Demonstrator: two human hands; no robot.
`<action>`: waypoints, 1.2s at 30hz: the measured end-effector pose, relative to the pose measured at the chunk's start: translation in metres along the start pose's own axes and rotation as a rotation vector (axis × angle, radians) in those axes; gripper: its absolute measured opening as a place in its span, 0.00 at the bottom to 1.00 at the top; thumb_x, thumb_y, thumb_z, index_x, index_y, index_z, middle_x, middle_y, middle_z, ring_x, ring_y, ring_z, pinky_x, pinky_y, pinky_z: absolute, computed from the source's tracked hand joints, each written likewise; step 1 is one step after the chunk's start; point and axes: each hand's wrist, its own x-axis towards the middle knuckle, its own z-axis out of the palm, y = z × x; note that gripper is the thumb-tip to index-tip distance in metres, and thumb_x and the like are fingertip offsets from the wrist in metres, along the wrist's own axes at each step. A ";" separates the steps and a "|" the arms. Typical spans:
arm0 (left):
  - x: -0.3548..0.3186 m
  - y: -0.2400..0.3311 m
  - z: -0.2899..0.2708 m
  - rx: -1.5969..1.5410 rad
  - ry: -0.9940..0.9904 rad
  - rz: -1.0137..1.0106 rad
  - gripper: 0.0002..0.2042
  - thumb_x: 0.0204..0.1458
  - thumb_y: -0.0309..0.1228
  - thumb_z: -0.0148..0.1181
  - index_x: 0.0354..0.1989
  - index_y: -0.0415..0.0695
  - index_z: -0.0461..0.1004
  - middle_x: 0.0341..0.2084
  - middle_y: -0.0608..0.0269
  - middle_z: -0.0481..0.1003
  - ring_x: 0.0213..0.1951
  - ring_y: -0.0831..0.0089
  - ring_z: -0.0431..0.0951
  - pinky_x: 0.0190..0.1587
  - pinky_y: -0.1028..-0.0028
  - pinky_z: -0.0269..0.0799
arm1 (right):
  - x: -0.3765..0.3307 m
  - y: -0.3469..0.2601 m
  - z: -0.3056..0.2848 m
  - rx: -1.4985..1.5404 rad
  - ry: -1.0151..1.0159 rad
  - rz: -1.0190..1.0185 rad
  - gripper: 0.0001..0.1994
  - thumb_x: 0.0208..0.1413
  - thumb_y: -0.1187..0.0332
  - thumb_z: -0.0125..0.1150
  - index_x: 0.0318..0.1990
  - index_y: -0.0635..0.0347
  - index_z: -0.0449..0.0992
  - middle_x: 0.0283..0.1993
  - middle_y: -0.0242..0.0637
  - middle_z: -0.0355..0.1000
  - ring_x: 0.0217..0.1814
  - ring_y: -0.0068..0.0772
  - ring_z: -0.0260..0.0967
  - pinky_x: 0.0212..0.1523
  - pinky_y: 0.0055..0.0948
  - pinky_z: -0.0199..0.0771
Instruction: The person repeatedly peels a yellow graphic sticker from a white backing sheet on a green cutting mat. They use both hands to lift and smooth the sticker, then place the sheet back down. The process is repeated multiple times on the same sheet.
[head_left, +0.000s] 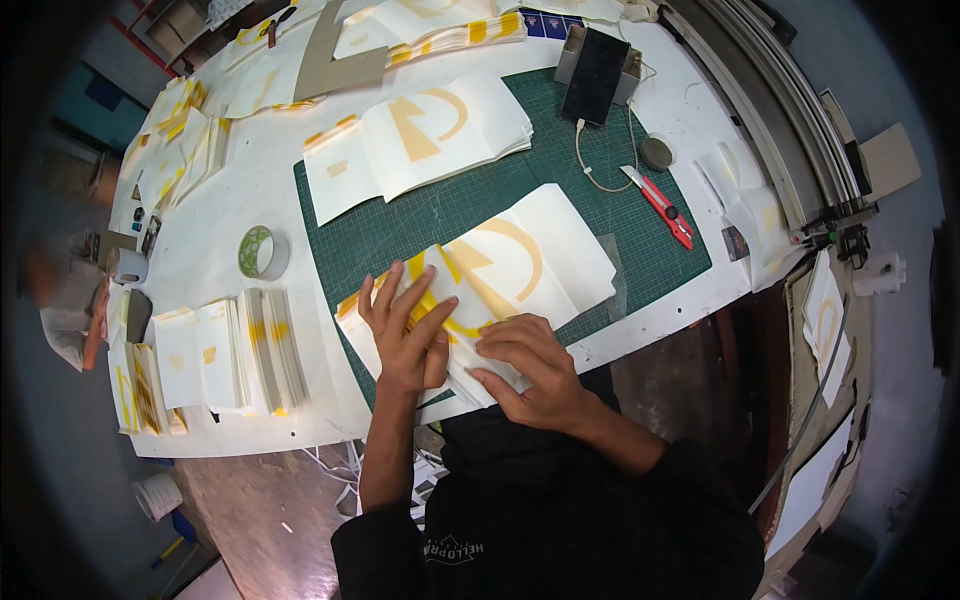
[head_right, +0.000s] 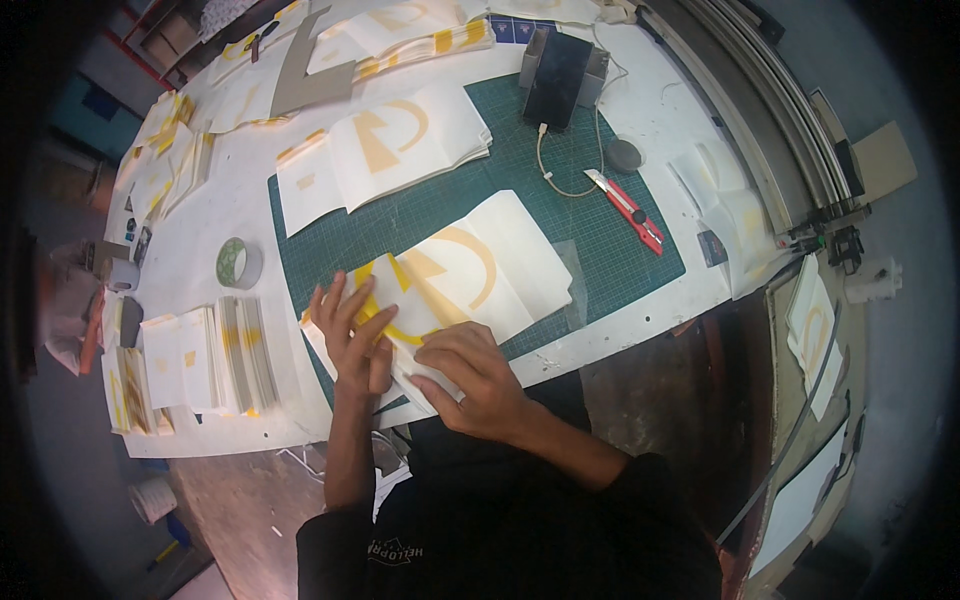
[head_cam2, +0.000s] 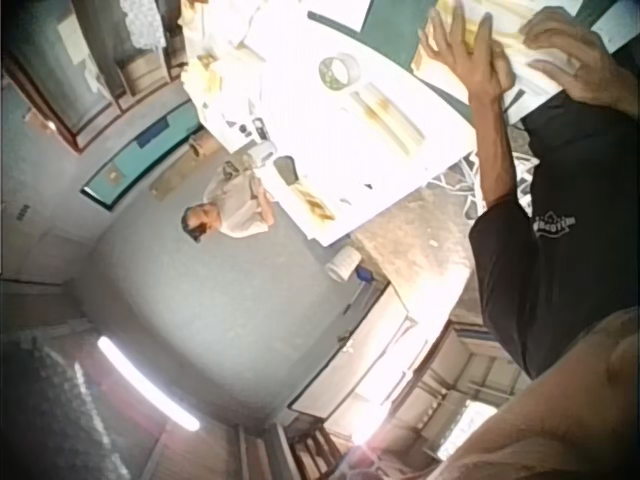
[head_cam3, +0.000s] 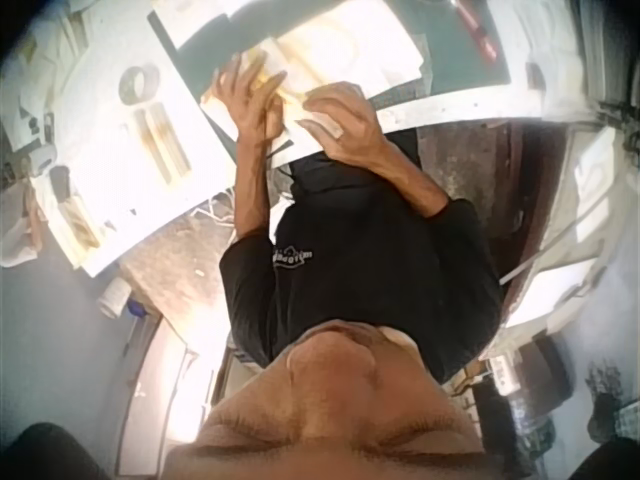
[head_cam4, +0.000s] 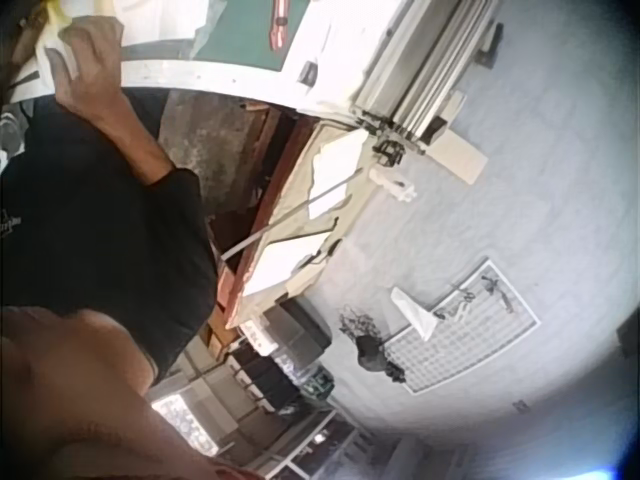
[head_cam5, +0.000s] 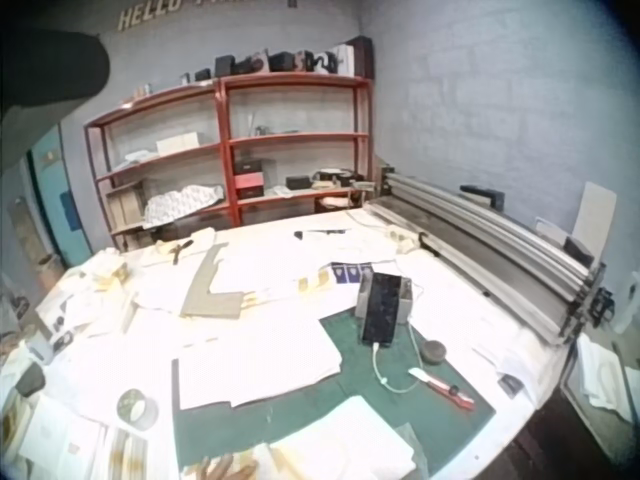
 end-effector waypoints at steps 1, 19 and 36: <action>-0.002 -0.004 -0.003 -0.004 -0.040 0.026 0.09 0.45 0.30 0.57 0.33 0.44 0.82 0.47 0.53 0.81 0.64 0.48 0.70 0.73 0.42 0.45 | 0.000 0.000 -0.004 0.023 -0.033 -0.010 0.14 0.49 0.78 0.73 0.44 0.62 0.79 0.46 0.44 0.78 0.50 0.47 0.76 0.57 0.45 0.71; -0.005 -0.008 -0.001 -0.073 -0.021 -0.007 0.14 0.46 0.43 0.59 0.26 0.44 0.80 0.40 0.54 0.81 0.56 0.51 0.74 0.69 0.44 0.49 | -0.009 0.061 -0.036 -0.497 0.186 0.166 0.15 0.50 0.68 0.76 0.45 0.62 0.82 0.48 0.40 0.75 0.53 0.41 0.71 0.55 0.40 0.63; -0.004 -0.007 -0.001 -0.048 -0.012 -0.004 0.12 0.41 0.40 0.62 0.25 0.44 0.79 0.39 0.54 0.80 0.55 0.50 0.74 0.66 0.44 0.52 | -0.009 0.086 -0.049 -0.811 0.425 0.055 0.09 0.50 0.79 0.71 0.37 0.61 0.79 0.48 0.45 0.76 0.51 0.47 0.73 0.54 0.45 0.65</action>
